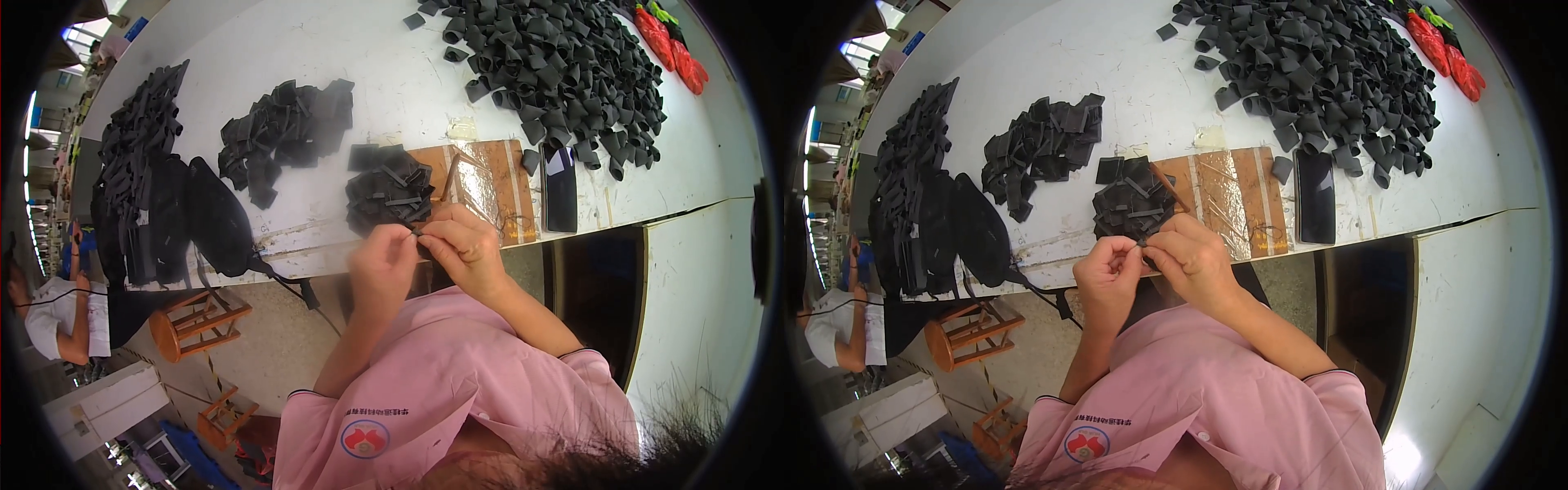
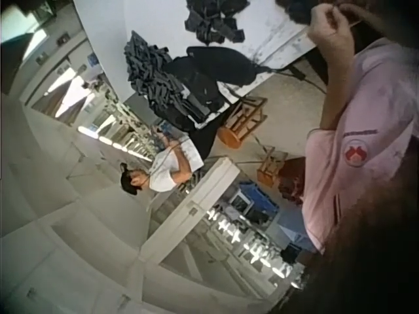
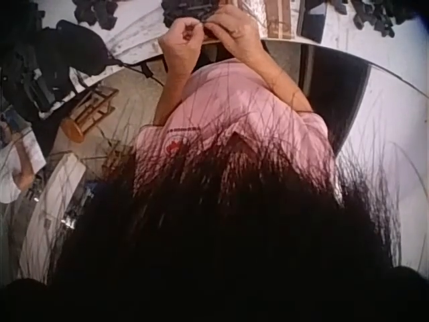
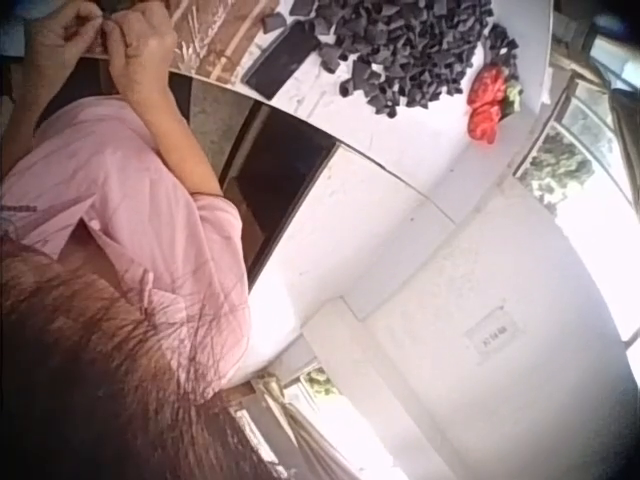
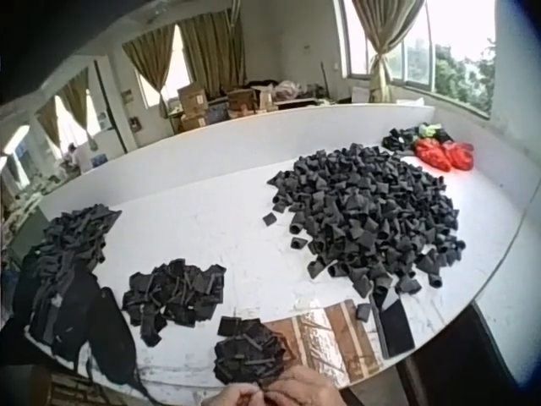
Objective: Applying adhesive strips to small black foam blocks at a production workbench.
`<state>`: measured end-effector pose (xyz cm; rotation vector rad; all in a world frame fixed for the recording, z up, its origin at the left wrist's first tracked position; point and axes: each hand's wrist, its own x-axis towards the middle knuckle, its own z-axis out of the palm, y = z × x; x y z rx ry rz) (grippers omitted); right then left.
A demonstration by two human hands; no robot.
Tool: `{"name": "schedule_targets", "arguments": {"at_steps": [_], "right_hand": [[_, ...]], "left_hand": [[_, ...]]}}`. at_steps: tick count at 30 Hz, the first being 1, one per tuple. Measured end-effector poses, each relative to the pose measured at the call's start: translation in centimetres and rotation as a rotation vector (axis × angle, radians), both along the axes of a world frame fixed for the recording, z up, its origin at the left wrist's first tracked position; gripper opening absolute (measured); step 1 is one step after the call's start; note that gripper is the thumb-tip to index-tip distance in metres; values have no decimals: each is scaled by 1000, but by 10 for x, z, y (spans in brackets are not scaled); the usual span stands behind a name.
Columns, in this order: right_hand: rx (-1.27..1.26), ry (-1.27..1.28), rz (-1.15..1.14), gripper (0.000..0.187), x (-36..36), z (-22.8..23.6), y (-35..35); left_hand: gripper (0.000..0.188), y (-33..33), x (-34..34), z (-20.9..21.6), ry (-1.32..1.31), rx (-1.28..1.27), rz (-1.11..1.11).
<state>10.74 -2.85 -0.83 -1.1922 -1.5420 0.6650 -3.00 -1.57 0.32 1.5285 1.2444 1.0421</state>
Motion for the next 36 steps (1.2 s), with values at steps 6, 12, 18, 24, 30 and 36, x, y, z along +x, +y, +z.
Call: {"name": "schedule_targets", "arguments": {"at_steps": [6, 12, 18, 24, 30, 36], "right_hand": [[92, -305, -284, 11, -13, -3, 0], [-603, 721, -10, 4, 5, -5, 3], [-935, 1415, 438, 11, 23, 20, 9], [-479, 638, 308, 25, 34, 80, 34], [-655, 811, 495, 27, 52, 49, 67], [-397, 505, 215, 28, 50, 42, 60]], "left_hand": [[10, 1, 13, -4, -203, -169, 224], [17, 11, 7, 9, -758, -733, -65], [15, 9, 25, -2, -304, -36, 84], [19, 52, 15, 51, -1289, -804, -425], [17, 69, 24, 33, -1182, -847, -289], [23, 59, 38, 44, -613, -253, -95]]}}
